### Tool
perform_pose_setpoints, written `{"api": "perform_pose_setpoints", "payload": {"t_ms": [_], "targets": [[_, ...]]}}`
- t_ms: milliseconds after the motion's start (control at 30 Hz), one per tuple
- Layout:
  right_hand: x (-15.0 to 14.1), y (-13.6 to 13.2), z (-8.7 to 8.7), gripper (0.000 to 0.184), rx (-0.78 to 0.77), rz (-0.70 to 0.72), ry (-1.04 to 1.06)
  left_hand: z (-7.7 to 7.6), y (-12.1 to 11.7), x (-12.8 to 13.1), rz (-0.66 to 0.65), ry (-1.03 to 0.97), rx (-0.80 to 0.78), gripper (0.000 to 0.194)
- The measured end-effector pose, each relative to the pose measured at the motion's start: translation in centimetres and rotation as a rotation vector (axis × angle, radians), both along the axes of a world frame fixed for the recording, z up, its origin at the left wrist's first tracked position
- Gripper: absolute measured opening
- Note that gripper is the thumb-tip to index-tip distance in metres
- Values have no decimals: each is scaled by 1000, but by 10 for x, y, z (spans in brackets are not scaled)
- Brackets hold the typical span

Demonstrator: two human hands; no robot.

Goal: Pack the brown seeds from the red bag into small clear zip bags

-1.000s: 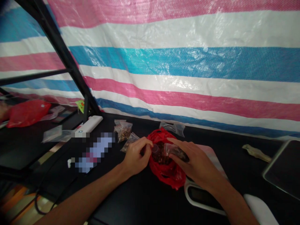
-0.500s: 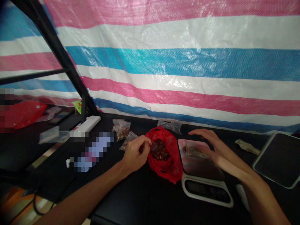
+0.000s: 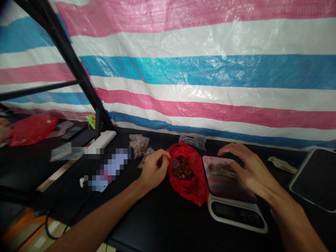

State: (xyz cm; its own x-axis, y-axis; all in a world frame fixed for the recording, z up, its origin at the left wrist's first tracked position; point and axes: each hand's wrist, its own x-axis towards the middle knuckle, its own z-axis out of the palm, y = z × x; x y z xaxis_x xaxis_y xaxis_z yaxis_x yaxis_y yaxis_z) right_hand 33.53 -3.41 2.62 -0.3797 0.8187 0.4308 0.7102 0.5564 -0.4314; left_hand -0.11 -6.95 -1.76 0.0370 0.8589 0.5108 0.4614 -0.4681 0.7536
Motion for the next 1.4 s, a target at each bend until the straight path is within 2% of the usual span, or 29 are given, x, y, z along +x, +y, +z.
{"api": "perform_pose_setpoints", "payload": {"t_ms": [133, 233, 400, 533, 700, 867, 1167, 1400], "targets": [[0, 0, -4, 38, -93, 57, 43, -1, -1, 0, -7, -5, -4, 21], [-6, -1, -6, 41, -110, 86, 30, -1, -1, 0, -11, -10, 6, 20], [-17, -5, -4, 56, -176, 82, -69, -1, -1, 0, -18, -11, 0, 20], [-13, -4, -5, 67, -232, 97, -130, -2, 0, 0, -21, -10, 2, 19], [-7, -3, -8, 74, -277, 28, -190, -2, -2, 1, -20, -13, 2, 20], [-12, -6, -2, 78, -313, -8, -257, -1, -3, 2, -18, -12, 10, 20], [-11, -3, -4, 76, -192, 40, -220, 2, -5, 3, -22, 0, 3, 21], [-11, -3, -12, 73, -133, 4, -227, 2, -6, 4, -43, -23, 58, 22]]}}
